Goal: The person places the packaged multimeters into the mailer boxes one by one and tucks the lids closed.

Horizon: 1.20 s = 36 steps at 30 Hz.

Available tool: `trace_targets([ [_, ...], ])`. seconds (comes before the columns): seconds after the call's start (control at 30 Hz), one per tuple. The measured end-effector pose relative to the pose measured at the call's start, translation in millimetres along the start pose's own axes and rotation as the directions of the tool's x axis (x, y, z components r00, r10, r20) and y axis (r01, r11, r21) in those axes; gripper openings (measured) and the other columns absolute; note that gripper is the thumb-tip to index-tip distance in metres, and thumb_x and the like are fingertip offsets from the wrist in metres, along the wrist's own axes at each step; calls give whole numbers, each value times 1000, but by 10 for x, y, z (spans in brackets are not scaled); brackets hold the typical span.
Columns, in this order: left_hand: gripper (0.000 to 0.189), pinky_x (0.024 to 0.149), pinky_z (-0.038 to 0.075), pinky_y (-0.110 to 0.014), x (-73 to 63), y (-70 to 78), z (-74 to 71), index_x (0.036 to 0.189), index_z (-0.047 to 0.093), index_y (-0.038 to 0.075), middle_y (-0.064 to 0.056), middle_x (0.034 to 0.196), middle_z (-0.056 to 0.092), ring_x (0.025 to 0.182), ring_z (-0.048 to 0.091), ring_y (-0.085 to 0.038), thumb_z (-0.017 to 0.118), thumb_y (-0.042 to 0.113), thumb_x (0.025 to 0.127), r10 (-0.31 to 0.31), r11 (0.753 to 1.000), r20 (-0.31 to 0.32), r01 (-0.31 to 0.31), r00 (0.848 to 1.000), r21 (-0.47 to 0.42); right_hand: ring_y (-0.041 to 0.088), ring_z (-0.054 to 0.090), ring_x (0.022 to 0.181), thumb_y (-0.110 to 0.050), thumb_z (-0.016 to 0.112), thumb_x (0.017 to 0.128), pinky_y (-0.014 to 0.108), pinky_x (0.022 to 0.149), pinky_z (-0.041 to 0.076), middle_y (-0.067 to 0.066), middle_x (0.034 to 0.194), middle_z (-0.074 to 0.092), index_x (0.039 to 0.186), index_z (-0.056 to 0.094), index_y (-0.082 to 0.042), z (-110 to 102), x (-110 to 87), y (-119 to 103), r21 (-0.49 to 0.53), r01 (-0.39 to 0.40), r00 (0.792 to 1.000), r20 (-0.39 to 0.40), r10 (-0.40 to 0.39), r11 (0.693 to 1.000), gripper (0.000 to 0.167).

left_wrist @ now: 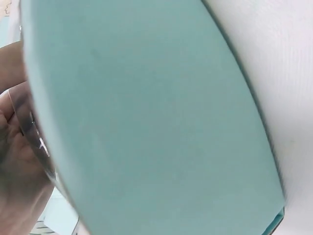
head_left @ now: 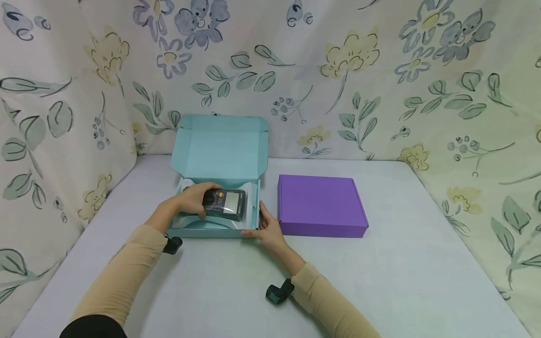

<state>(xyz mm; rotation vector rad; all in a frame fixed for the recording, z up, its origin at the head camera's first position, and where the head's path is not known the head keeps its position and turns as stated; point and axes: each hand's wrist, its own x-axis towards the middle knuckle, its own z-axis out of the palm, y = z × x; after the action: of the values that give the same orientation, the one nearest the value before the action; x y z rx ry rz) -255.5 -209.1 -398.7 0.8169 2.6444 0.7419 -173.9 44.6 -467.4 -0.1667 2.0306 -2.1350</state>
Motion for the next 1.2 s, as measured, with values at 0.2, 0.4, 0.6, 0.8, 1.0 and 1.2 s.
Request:
trace_targets([
  [0.2,92,96,43,-60,19,-48,41,142,41,-2,-26,140,45,122,45,-45,82,-8,60,1,1000,20,-1,1000,-11,25,14,146,5,78,77,32,114,23,14,161,9,155,11,-4,-5,3,-3,-2,2,1000,6,-2,1000,104],
  [0.4,93,97,42,-59,39,-72,45,144,37,-1,-26,143,41,126,42,-45,82,-8,63,-27,997,75,32,997,-66,25,14,146,6,78,77,32,114,23,14,161,9,155,11,-5,-3,-9,-26,-3,1,1000,5,-1,1000,104],
  [0.6,93,97,42,-57,67,-75,54,144,34,-1,-26,145,38,125,42,-44,79,-9,63,-47,994,129,59,991,-97,27,15,146,6,78,77,34,114,24,16,161,10,155,11,-4,-2,-12,-22,-2,4,1000,6,-4,1000,104],
  [0.8,94,98,42,-56,74,-73,69,144,34,-2,-26,144,38,123,43,-42,77,-9,62,-59,994,141,71,988,-81,25,15,146,5,78,77,32,114,25,15,161,10,155,10,-4,2,-14,-10,-1,-5,1000,3,5,1000,104],
  [1.0,99,102,38,-59,43,11,42,151,26,-1,-28,151,28,133,33,-49,81,-6,69,-125,992,165,125,978,8,30,18,145,1,79,78,36,114,25,19,159,13,154,12,0,30,-60,-49,-77,3,1000,-11,-3,997,102],
  [1.2,107,106,34,-60,-13,76,17,153,19,-2,-29,155,21,137,25,-51,86,1,69,-137,988,148,124,980,92,33,23,143,-8,82,77,39,113,27,21,158,18,153,14,4,30,-105,-133,-219,-11,1000,-25,5,976,103],
])
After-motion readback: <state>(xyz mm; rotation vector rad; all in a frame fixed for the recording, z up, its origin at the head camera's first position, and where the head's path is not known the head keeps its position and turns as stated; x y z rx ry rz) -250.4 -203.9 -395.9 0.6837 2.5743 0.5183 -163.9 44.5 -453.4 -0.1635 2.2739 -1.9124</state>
